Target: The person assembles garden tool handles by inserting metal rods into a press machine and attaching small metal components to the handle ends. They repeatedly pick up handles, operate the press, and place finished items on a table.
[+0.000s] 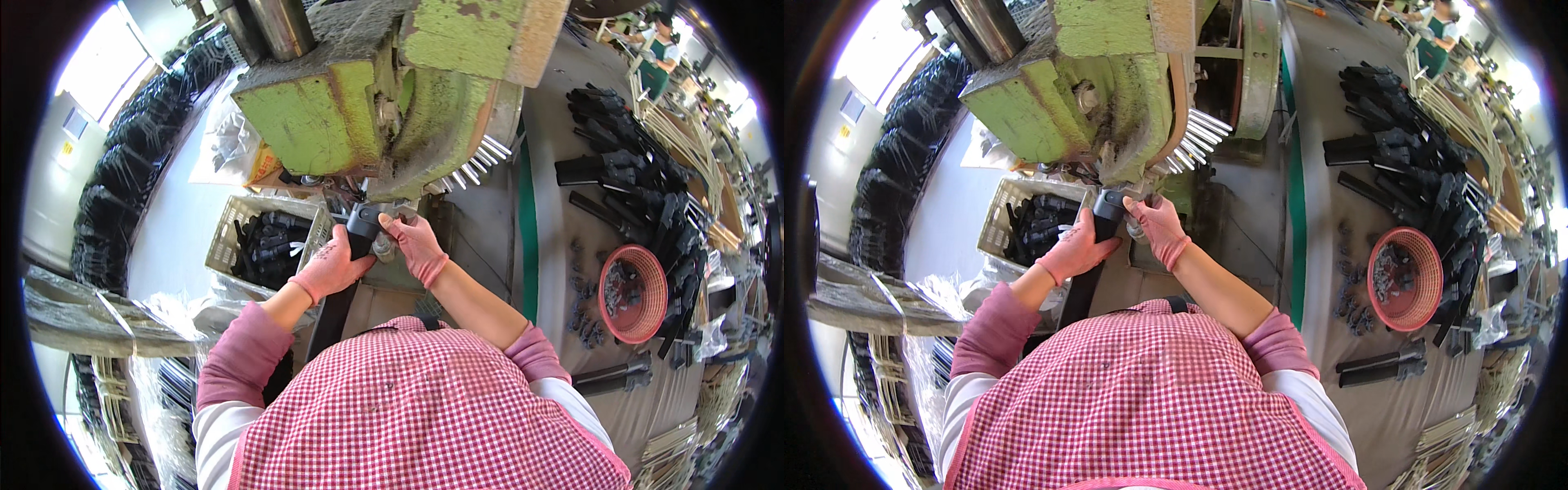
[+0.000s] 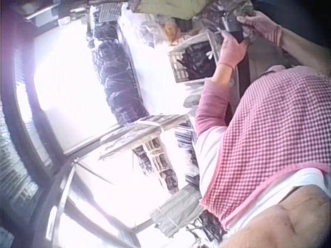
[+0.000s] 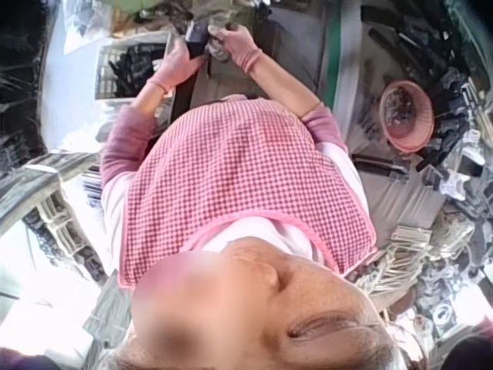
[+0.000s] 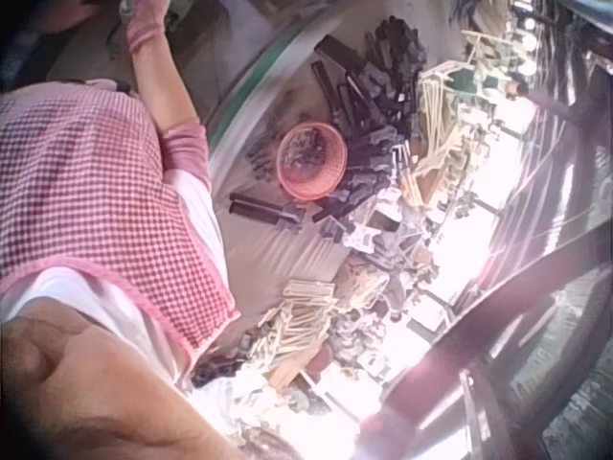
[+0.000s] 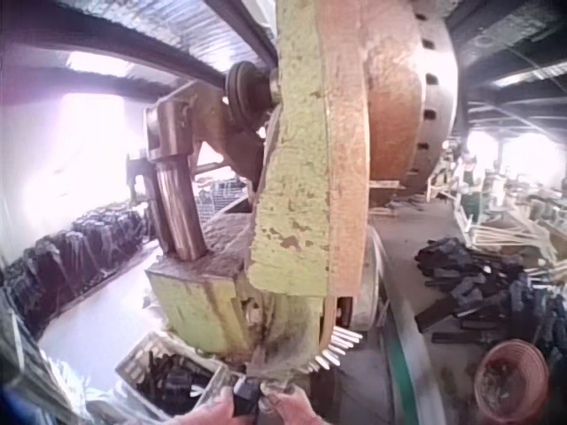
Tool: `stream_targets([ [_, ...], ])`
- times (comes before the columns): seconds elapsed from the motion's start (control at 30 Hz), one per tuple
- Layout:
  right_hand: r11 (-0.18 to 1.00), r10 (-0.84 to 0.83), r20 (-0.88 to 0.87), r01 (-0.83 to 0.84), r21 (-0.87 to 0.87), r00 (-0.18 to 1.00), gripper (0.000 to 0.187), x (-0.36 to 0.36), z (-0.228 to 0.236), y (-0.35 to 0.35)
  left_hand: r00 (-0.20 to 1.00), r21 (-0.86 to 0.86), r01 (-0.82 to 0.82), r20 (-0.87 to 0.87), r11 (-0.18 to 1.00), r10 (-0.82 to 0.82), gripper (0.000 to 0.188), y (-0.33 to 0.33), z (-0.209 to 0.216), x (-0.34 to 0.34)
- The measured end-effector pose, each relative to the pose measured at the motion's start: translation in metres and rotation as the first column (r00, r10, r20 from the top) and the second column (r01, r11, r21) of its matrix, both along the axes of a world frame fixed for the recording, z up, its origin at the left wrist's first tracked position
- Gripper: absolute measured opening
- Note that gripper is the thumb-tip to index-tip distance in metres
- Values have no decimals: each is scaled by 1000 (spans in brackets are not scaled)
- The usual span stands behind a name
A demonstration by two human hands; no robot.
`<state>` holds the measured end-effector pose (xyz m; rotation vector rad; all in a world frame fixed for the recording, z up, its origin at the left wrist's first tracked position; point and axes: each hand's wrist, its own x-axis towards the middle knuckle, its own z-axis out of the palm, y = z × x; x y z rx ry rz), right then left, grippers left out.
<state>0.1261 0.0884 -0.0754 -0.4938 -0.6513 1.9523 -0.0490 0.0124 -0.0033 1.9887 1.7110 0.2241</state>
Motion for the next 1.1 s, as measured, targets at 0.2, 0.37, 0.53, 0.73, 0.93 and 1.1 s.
stream_targets([
  [0.2, 982, -154, 225, 175, -77, 962, 13, -7, -11, -6, 991, -116, 131, 27, 985, -129, 66, 19, -8, -13],
  [0.37, 971, -131, 67, 141, -195, 989, 7, 0, -15, -6, 993, -85, -14, 112, 996, 24, 67, 19, -5, -13],
  [0.53, 994, -89, 221, 101, -43, 971, 21, 4, -18, -7, 983, -84, -64, 169, 994, 78, 67, 16, -14, -8],
  [0.73, 990, -25, 296, 65, -127, 955, 13, 10, -21, -2, 984, -22, -80, 157, 997, 82, 66, 15, -18, -10],
  [0.93, 996, -27, 313, 53, -73, 949, 24, 13, -16, -4, 981, 58, -74, 184, 996, 62, 67, 13, -24, -12],
  [1.1, 991, -23, 291, 61, -121, 956, 28, 8, 12, -9, 986, 79, -33, 167, 996, 19, 62, 20, 1, -11],
])
